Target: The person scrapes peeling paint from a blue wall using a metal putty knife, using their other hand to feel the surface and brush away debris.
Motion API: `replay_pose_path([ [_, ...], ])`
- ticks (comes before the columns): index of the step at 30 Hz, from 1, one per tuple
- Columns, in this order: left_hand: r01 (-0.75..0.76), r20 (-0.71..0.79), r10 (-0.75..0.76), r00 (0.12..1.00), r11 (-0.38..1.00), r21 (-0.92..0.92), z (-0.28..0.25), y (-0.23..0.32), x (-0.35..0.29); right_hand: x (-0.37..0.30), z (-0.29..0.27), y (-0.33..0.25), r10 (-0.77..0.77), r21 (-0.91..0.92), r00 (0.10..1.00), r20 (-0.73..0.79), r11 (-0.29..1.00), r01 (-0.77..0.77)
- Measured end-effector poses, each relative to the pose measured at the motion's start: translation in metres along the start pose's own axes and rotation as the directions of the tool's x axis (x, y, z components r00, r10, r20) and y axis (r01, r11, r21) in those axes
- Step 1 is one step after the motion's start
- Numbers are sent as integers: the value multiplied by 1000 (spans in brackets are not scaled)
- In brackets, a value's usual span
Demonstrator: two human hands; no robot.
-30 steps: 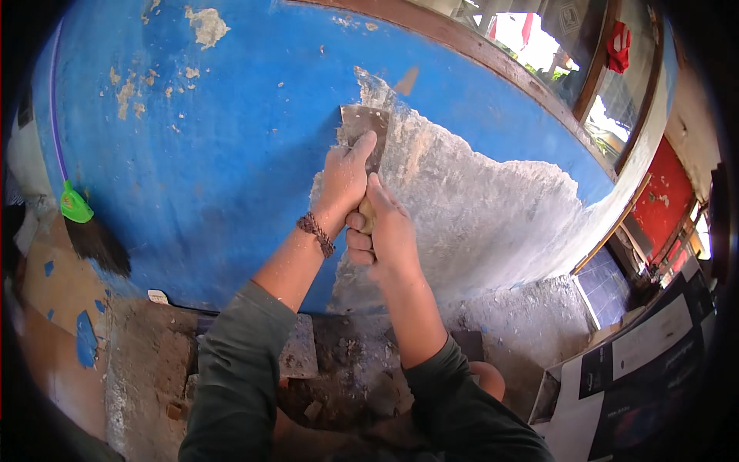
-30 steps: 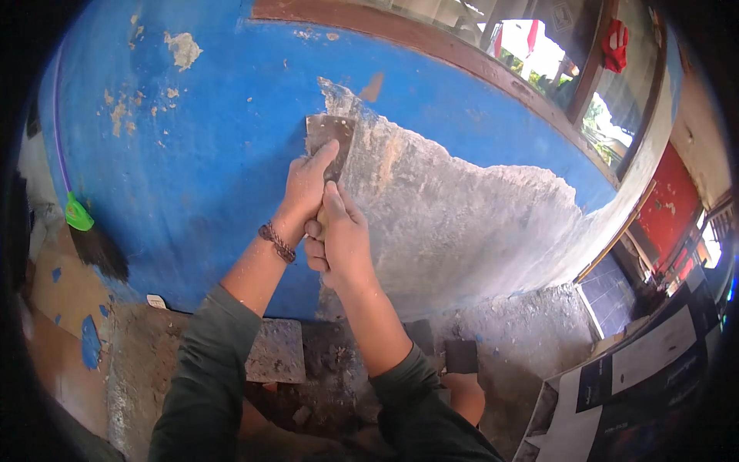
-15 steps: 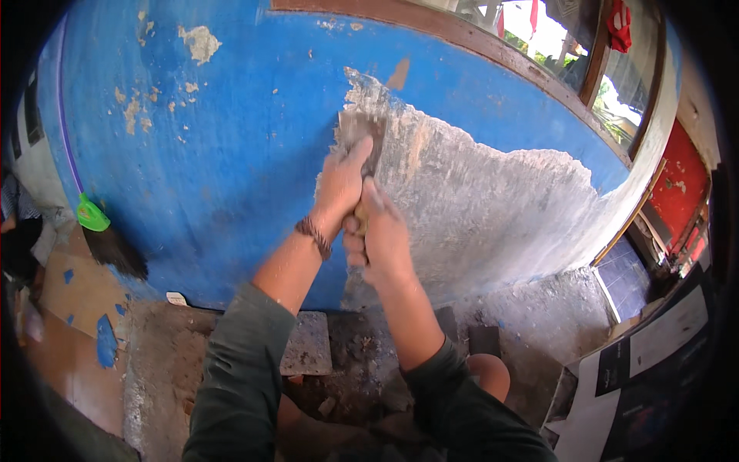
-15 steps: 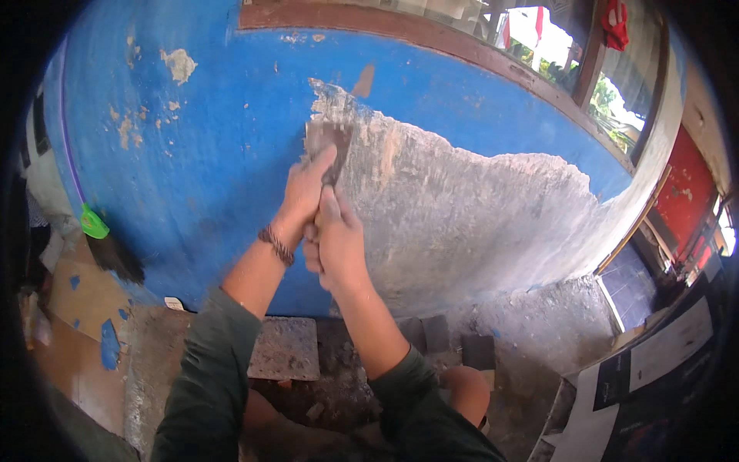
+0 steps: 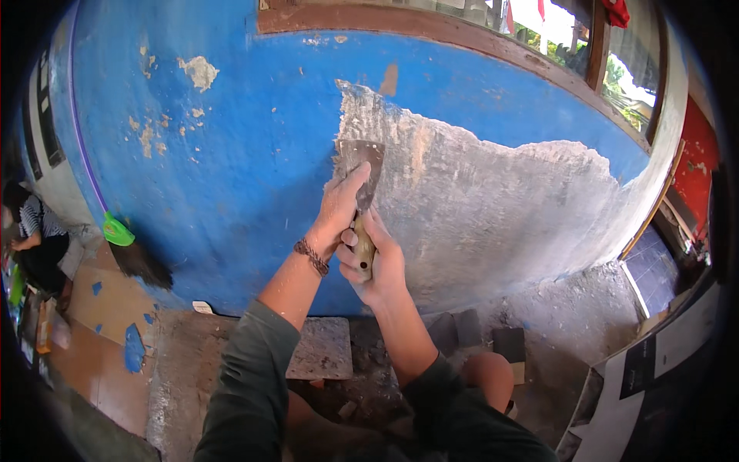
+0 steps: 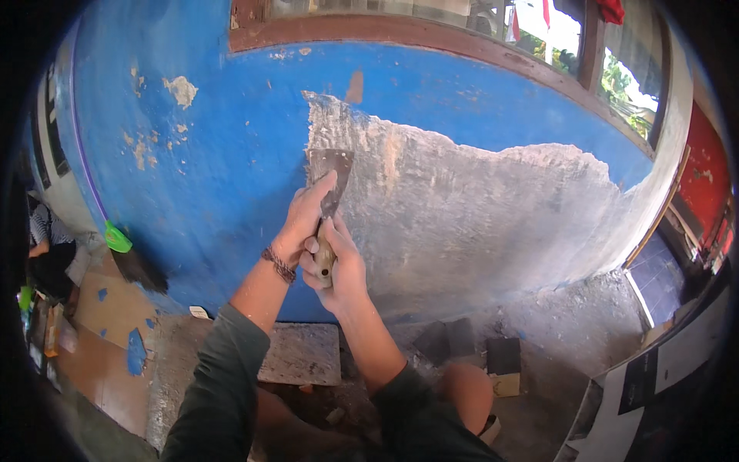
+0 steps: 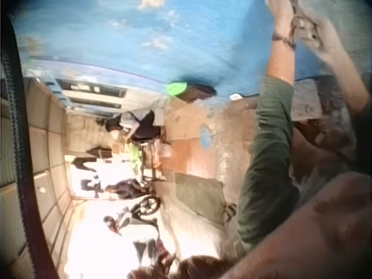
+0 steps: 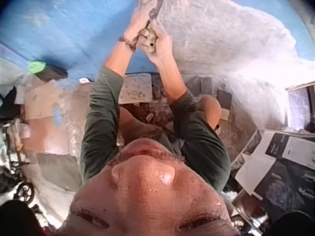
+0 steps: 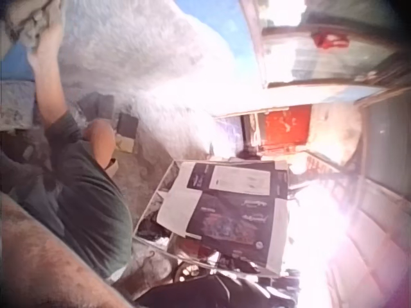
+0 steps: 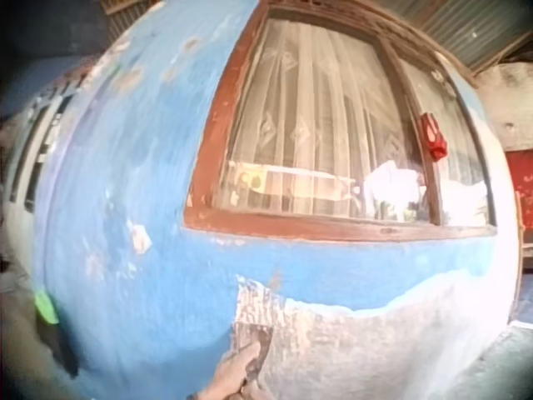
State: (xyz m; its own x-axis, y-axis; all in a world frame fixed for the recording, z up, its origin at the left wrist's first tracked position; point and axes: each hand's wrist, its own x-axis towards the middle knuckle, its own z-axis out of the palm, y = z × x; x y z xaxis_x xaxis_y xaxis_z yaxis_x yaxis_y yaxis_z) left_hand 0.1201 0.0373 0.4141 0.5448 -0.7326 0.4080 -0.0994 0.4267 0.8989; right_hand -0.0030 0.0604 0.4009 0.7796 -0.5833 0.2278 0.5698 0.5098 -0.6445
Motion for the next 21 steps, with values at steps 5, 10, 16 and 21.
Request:
replay_pose_path([
  [5, 100, -89, -92, 992, 990, 97, 13, 56, 8, 23, 23, -26, 28, 13, 999, -27, 1000, -28],
  [10, -31, -86, 42, 995, 991, 132, 8, 21, 1, 5, 22, -10, -8, -59, 994, -108, 998, 2],
  [16, 102, -56, -105, 993, 994, -46, 7, 39, 10, 12, 35, -21, -11, -144, 993, -121, 990, -6],
  [21, 78, -61, -82, 995, 994, -71, 3, 5, 11, 10, 18, -5, -26, -174, 988, -154, 985, -1],
])
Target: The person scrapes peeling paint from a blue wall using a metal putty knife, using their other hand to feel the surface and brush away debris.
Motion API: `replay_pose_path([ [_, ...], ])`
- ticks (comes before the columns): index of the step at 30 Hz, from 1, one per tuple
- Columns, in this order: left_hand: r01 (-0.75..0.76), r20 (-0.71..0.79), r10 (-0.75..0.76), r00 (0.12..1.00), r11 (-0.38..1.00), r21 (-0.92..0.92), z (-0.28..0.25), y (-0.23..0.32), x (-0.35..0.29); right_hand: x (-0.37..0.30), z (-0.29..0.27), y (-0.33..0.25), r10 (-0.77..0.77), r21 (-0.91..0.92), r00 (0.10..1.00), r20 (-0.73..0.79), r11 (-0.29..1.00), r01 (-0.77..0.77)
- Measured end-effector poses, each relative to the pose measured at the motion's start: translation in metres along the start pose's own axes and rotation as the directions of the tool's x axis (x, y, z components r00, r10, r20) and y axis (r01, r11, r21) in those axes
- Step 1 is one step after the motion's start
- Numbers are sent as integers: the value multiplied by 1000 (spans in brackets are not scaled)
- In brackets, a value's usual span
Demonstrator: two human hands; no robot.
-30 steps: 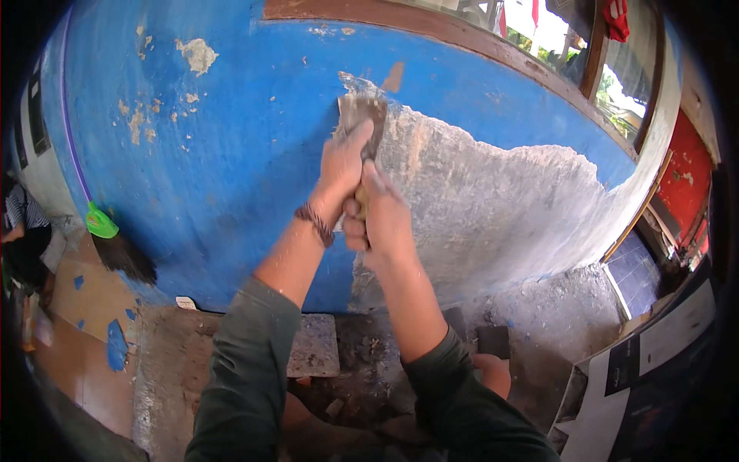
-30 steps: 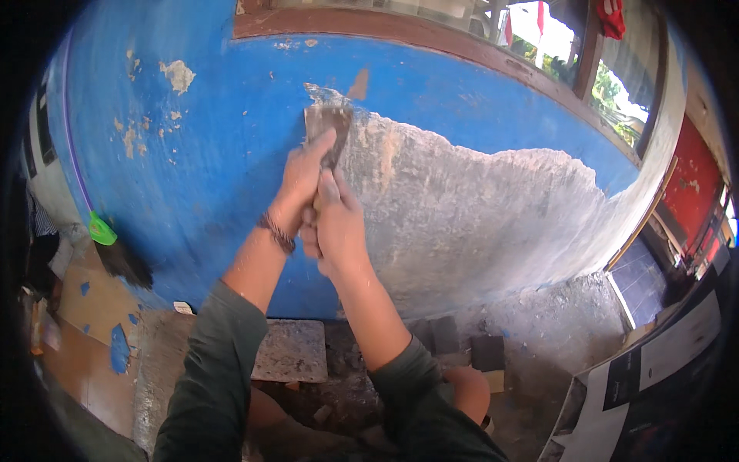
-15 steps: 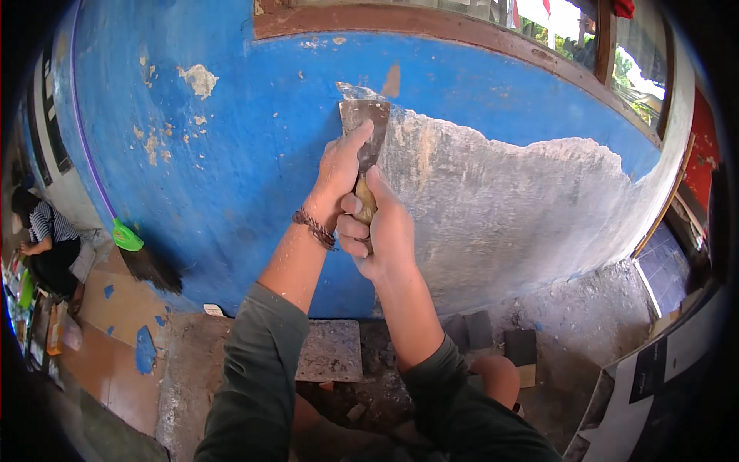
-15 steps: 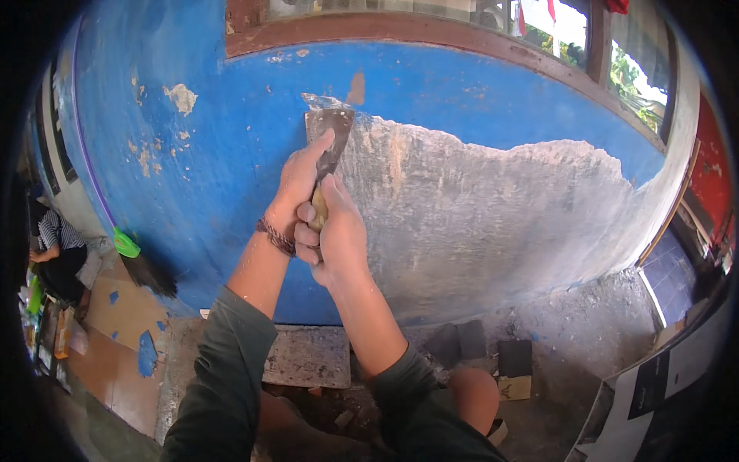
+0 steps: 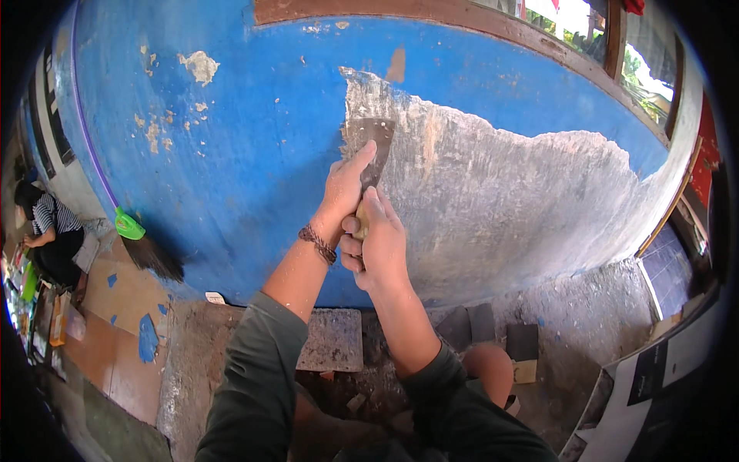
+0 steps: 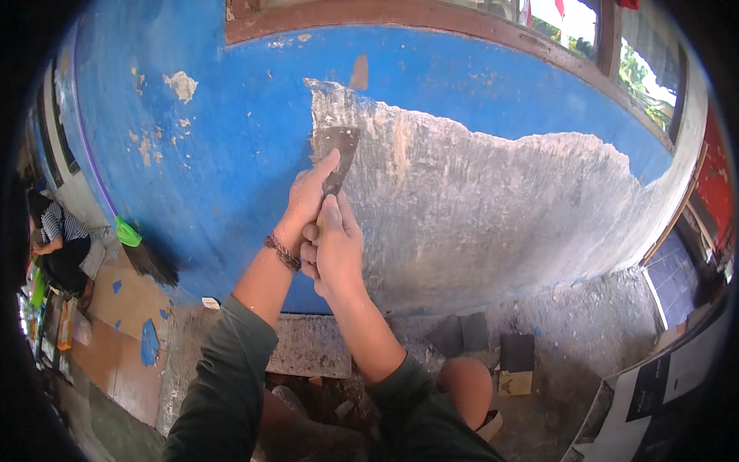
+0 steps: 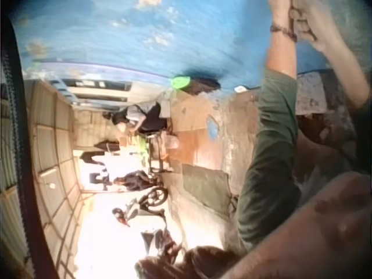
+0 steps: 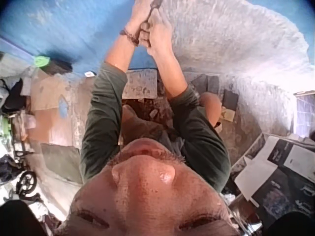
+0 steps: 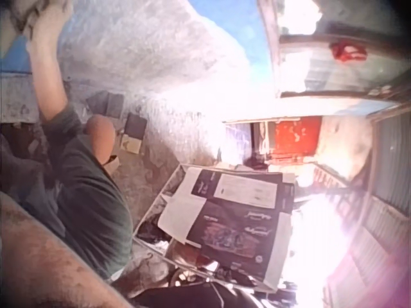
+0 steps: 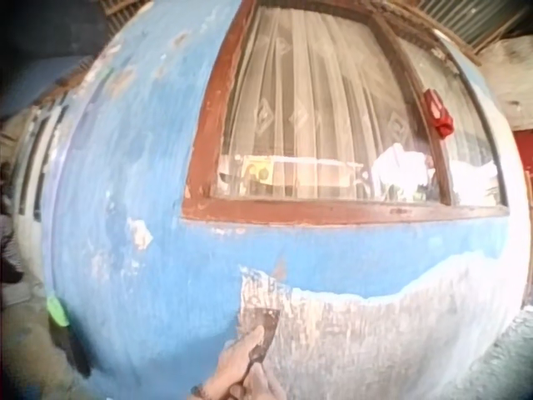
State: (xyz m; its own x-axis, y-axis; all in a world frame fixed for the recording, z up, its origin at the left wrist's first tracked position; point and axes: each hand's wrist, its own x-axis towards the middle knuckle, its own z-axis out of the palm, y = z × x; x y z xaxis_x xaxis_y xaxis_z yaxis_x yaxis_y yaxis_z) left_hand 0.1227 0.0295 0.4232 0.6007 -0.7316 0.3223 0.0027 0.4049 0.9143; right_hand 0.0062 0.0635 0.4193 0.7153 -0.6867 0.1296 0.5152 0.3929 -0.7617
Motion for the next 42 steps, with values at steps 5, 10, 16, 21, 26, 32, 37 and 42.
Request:
replay_pose_path([
  [5, 8, 16, -8, 1000, 1000, 6, 6, 49, 8, 9, 21, -23, -37, 4, 999, 33, 999, 37],
  [10, -19, -29, 20, 999, 999, 49, 8, 27, 0, 4, 9, -8, -30, -23, 1000, -3, 999, 30],
  [16, -93, -24, 96, 995, 990, 104, 11, 60, 13, 14, 30, -32, -67, -21, 996, 52, 997, 69],
  [21, -45, -19, 49, 999, 988, 147, 1, 37, 13, 9, 18, -17, -55, 28, 995, 85, 998, 53],
  [26, -102, -52, 111, 992, 984, 148, 6, 46, 14, 8, 19, -22, -51, 6, 996, 77, 999, 50],
  [32, 17, -60, -12, 998, 996, 84, 9, 49, 4, 3, 23, -17, -59, -34, 998, -1, 998, 59],
  [37, -200, -13, 205, 979, 966, 167, 5, 45, 27, 15, 29, -26, -77, -57, 997, 26, 995, 79],
  [42, -51, -61, 65, 996, 976, 209, -4, 47, 18, 15, 19, -10, -84, -10, 991, 102, 996, 86],
])
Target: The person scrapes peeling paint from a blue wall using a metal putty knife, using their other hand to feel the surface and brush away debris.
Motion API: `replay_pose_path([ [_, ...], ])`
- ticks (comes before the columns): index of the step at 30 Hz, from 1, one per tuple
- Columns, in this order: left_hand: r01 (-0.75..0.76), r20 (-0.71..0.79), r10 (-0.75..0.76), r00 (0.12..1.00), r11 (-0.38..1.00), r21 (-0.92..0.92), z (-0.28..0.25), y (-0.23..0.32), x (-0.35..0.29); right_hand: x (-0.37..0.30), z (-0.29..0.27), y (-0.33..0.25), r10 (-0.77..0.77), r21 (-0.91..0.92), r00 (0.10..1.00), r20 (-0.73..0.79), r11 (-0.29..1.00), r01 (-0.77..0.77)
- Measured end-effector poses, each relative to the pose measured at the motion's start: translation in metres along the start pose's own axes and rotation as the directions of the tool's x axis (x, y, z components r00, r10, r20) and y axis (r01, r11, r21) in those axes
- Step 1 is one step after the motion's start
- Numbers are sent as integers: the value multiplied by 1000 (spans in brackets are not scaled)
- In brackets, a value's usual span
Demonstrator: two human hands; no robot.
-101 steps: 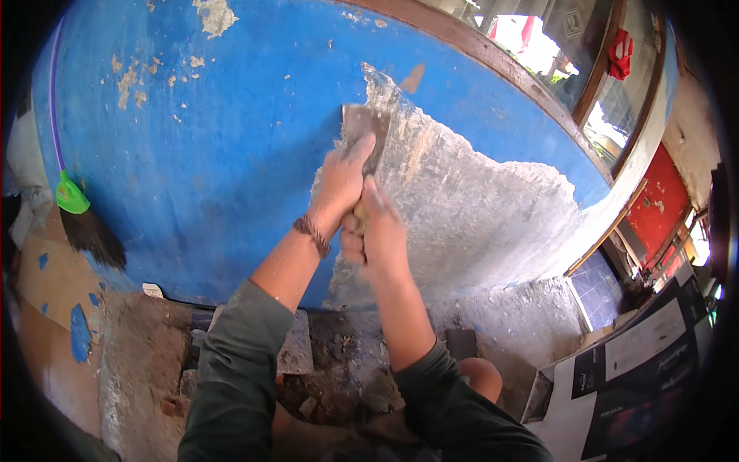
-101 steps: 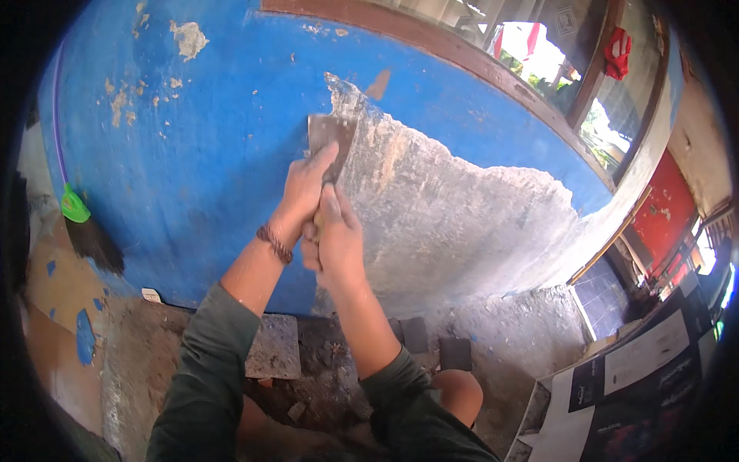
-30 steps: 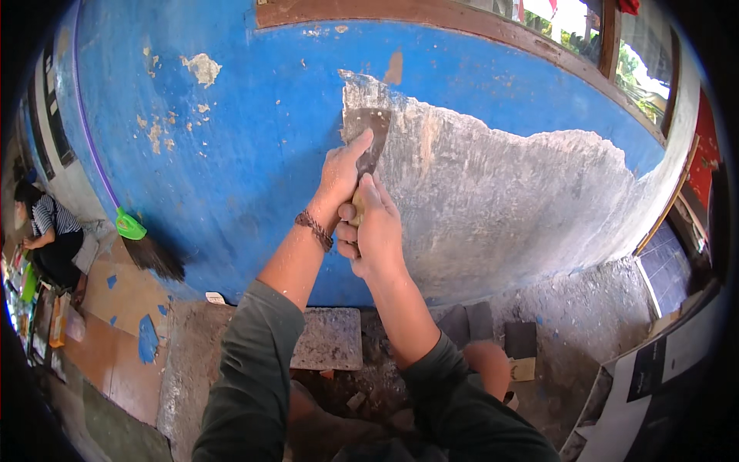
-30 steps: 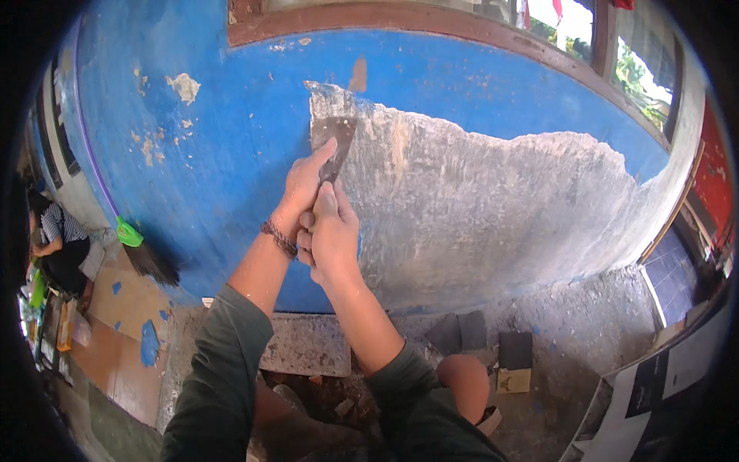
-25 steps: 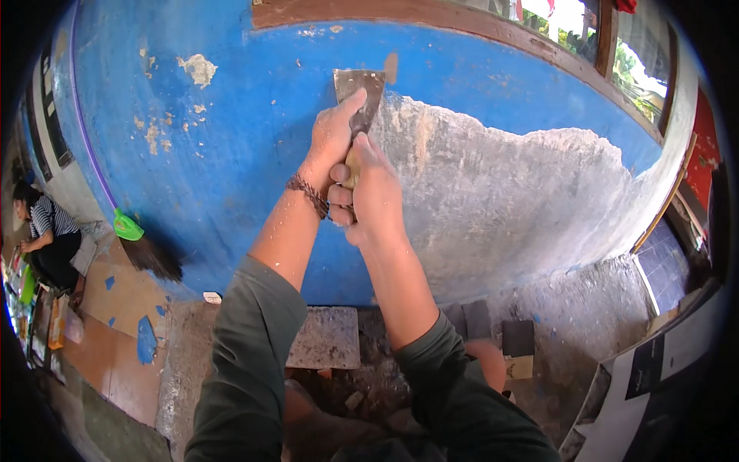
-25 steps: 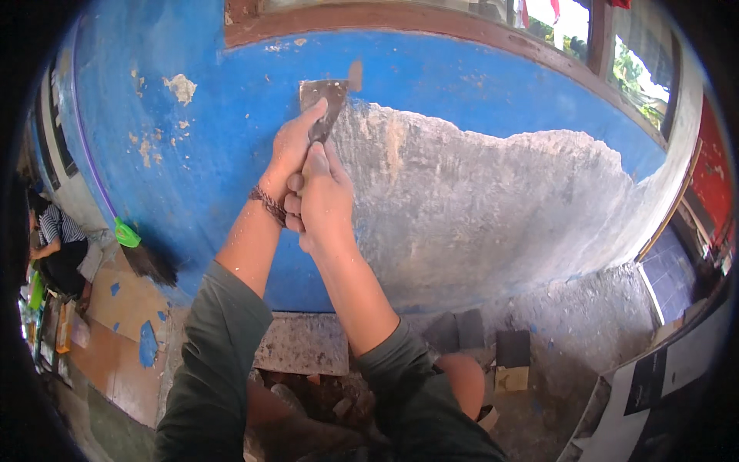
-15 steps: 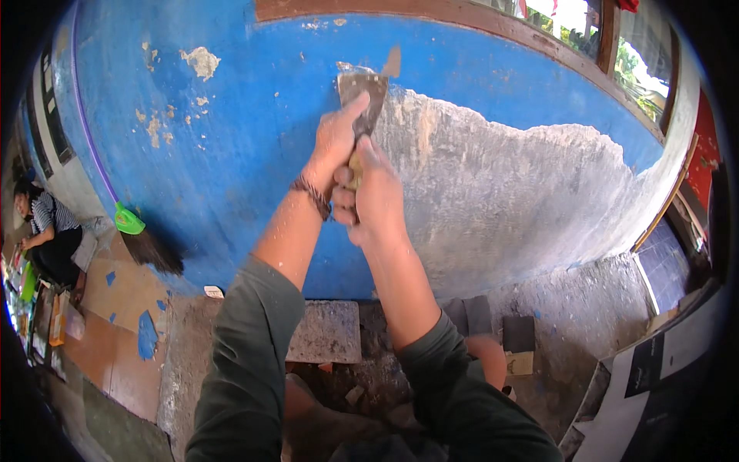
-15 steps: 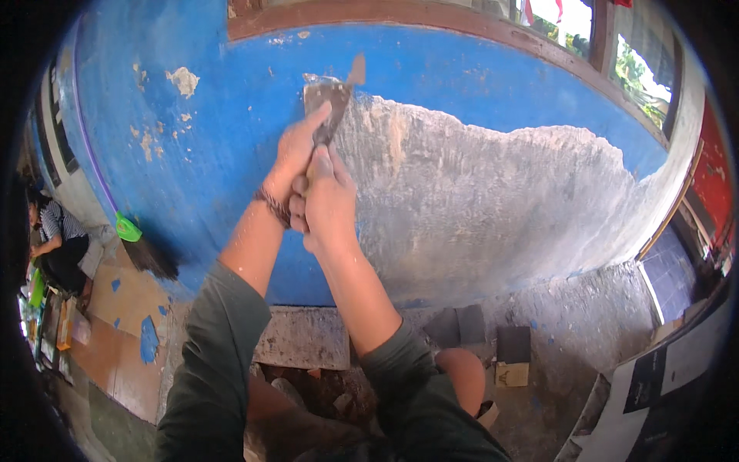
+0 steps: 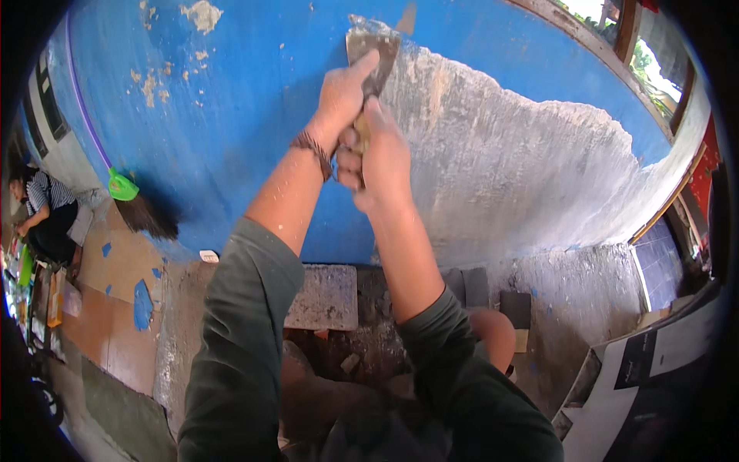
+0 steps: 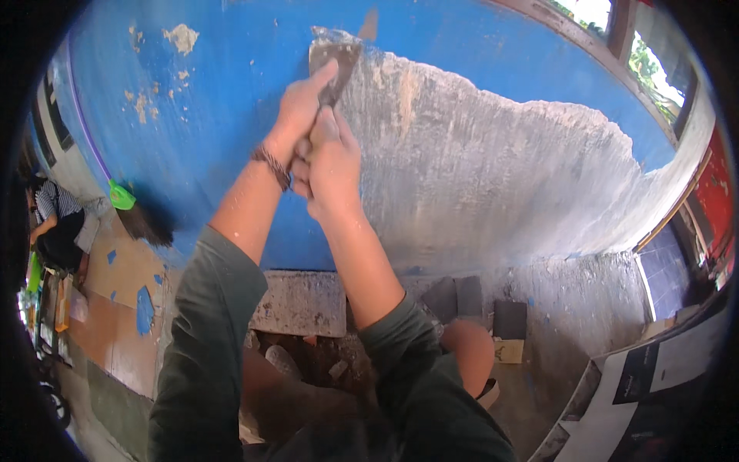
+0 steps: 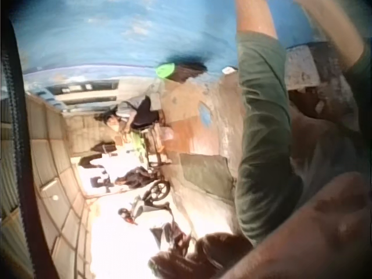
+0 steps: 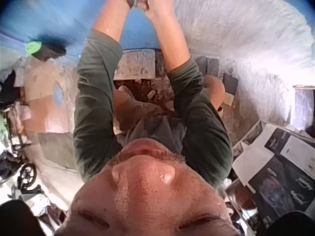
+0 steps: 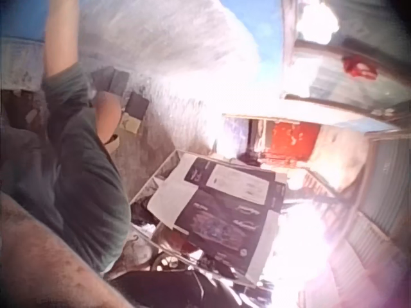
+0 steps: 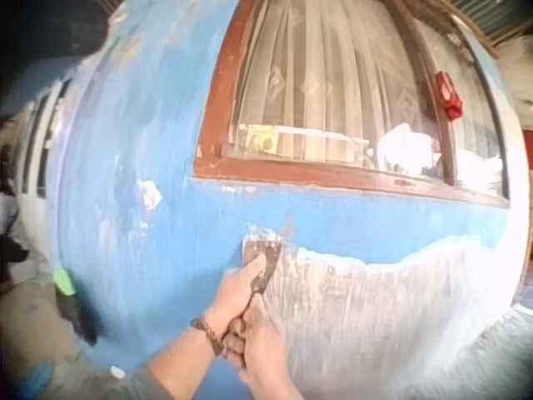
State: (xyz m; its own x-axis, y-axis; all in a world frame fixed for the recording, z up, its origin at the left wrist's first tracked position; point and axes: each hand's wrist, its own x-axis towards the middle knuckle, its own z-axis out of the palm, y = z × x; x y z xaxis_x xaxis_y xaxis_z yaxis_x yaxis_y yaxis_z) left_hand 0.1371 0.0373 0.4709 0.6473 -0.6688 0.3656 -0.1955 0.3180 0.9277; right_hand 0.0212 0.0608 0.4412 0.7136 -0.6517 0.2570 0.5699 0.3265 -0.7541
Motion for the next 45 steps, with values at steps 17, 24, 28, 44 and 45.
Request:
replay_pose_path([
  [17, 193, 199, -129, 971, 919, -344, 9, -75, -52, -32, -61, 50, 161, 72, 984, -72, 985, -156],
  [24, 3, 89, 16, 996, 976, -216, 17, -64, -23, -19, -43, 25, 117, 19, 985, -129, 993, -116],
  [28, -149, 56, 163, 985, 969, -197, 31, -63, -36, -24, -54, 26, 116, 18, 978, -172, 993, -115],
  [44, -58, 55, 83, 995, 932, -357, 20, -70, -30, -25, -29, 28, 170, -1, 945, -281, 984, -178],
  [45, -146, 3, 154, 988, 943, -299, 22, -70, -31, -26, -29, 29, 183, 16, 945, -271, 983, -185],
])
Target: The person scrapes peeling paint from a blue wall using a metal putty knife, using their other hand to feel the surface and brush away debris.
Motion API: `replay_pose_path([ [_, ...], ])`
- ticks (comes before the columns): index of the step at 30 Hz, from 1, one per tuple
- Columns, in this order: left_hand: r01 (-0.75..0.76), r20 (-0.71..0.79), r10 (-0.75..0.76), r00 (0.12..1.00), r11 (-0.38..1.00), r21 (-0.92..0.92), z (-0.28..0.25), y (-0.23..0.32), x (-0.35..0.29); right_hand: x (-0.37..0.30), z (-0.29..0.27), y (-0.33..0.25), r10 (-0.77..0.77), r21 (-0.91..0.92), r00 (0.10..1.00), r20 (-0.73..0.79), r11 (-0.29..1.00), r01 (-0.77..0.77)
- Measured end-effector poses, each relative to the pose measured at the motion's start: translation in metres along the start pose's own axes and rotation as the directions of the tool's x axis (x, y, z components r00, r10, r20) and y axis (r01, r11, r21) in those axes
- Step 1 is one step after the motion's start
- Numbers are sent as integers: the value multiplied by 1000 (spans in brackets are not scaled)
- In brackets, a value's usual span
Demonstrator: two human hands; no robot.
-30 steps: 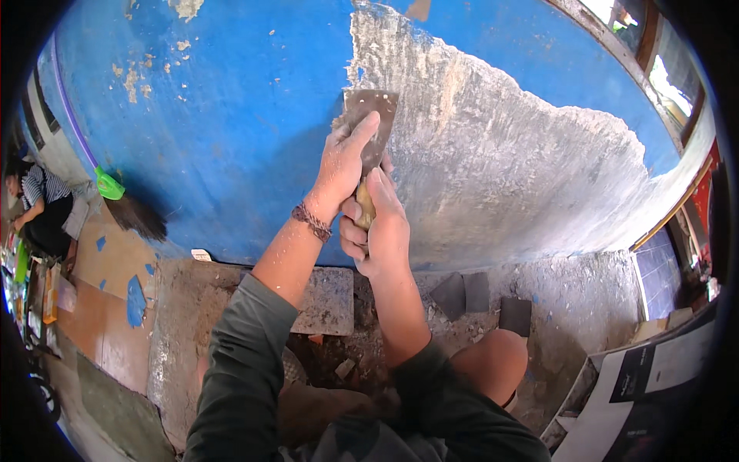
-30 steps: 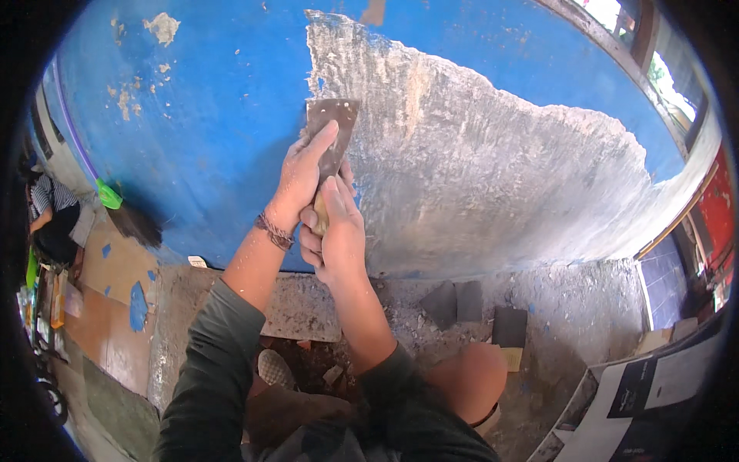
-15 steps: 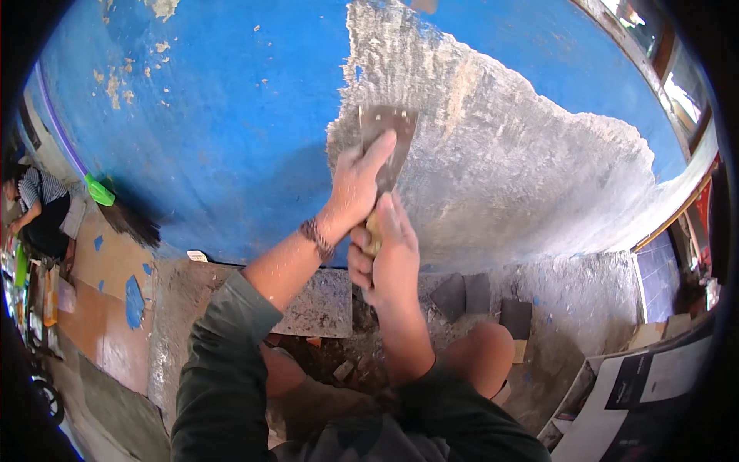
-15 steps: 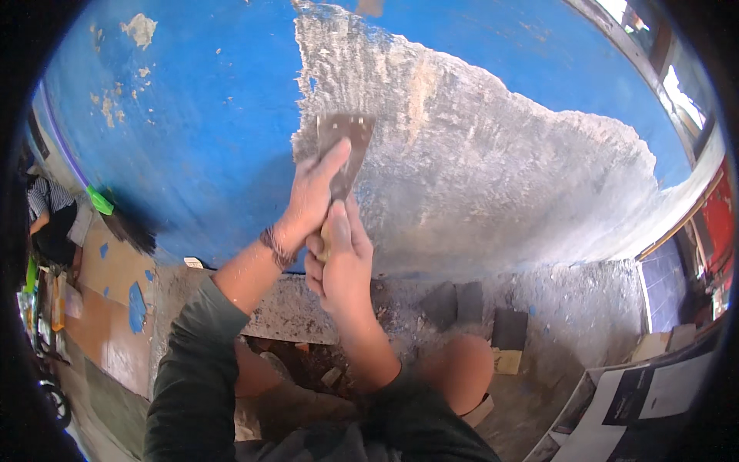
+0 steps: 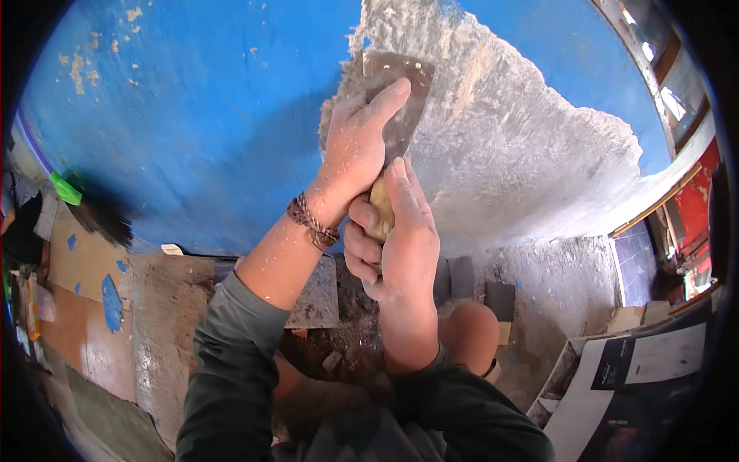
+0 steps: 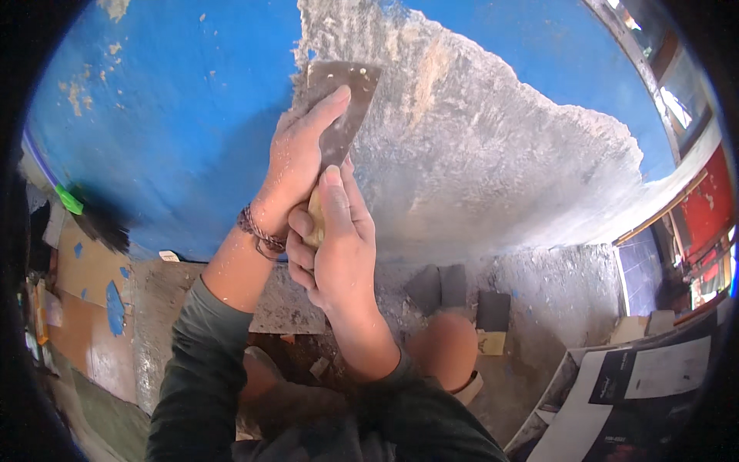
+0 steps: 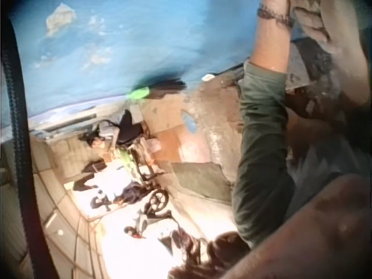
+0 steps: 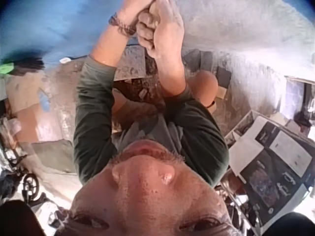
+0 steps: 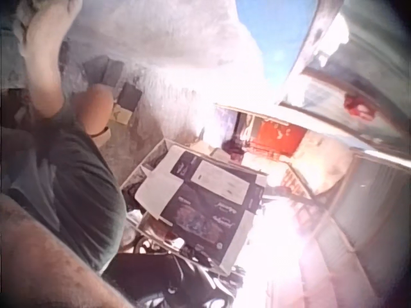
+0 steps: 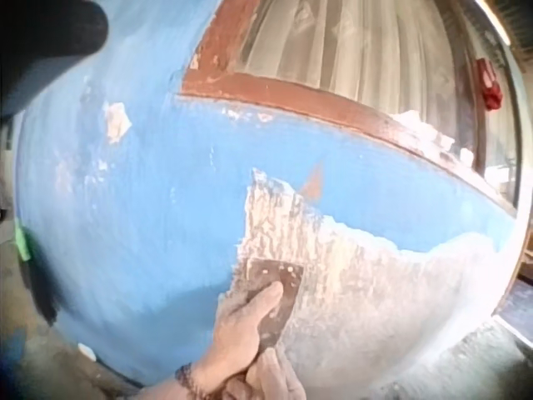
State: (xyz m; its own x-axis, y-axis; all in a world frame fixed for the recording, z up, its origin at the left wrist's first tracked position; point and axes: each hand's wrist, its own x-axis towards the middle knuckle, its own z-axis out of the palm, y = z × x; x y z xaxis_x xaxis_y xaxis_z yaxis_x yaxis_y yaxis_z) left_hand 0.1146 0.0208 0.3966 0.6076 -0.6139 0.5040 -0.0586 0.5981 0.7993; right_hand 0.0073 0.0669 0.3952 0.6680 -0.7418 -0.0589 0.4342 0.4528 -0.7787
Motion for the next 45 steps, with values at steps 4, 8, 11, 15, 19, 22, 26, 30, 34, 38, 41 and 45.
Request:
replay_pose_path([
  [4, 134, 76, -137, 988, 990, 52, -8, -4, -3, 7, -9, 14, -50, 4, 999, 8, 999, 50],
  [8, 139, 106, -150, 983, 984, 110, -10, 7, -1, 1, 2, 9, -57, -9, 998, 24, 998, 57],
  [11, 123, 123, -137, 983, 985, 119, -13, 7, -3, 4, -3, 17, -55, -6, 998, 28, 998, 55],
  [15, 99, 113, -128, 985, 968, 229, -20, -25, -12, 12, -18, 46, -75, 32, 997, -28, 997, 76],
  [19, 109, 160, -145, 976, 971, 213, -14, 9, 15, 18, 0, 14, -108, 49, 992, 71, 993, 105],
  [22, 77, 144, -112, 983, 970, 232, -8, 13, 8, 11, -2, 12, -106, 50, 993, 44, 993, 104],
  [26, 19, 9, -21, 1000, 974, 225, -6, -19, -11, 7, -20, 24, -51, -13, 999, -2, 999, 51],
  [30, -9, -2, 10, 1000, 973, 232, -6, 8, 12, 14, -3, 2, -50, 16, 994, 101, 999, 48],
  [34, 5, -12, -2, 1000, 980, 200, -1, 2, -1, 8, -15, 7, -37, 15, 996, 82, 999, 36],
  [38, 67, -56, -56, 997, 974, 217, 0, -5, -10, 11, -30, 13, -12, -4, 993, 121, 1000, 12],
  [41, 101, -83, -82, 993, 960, 260, 5, 25, 7, 19, -15, -12, -9, 5, 985, 173, 1000, 8],
  [45, 129, -109, -116, 987, 984, 123, 15, 26, 10, 30, -24, -16, -55, 22, 959, 278, 998, 51],
])
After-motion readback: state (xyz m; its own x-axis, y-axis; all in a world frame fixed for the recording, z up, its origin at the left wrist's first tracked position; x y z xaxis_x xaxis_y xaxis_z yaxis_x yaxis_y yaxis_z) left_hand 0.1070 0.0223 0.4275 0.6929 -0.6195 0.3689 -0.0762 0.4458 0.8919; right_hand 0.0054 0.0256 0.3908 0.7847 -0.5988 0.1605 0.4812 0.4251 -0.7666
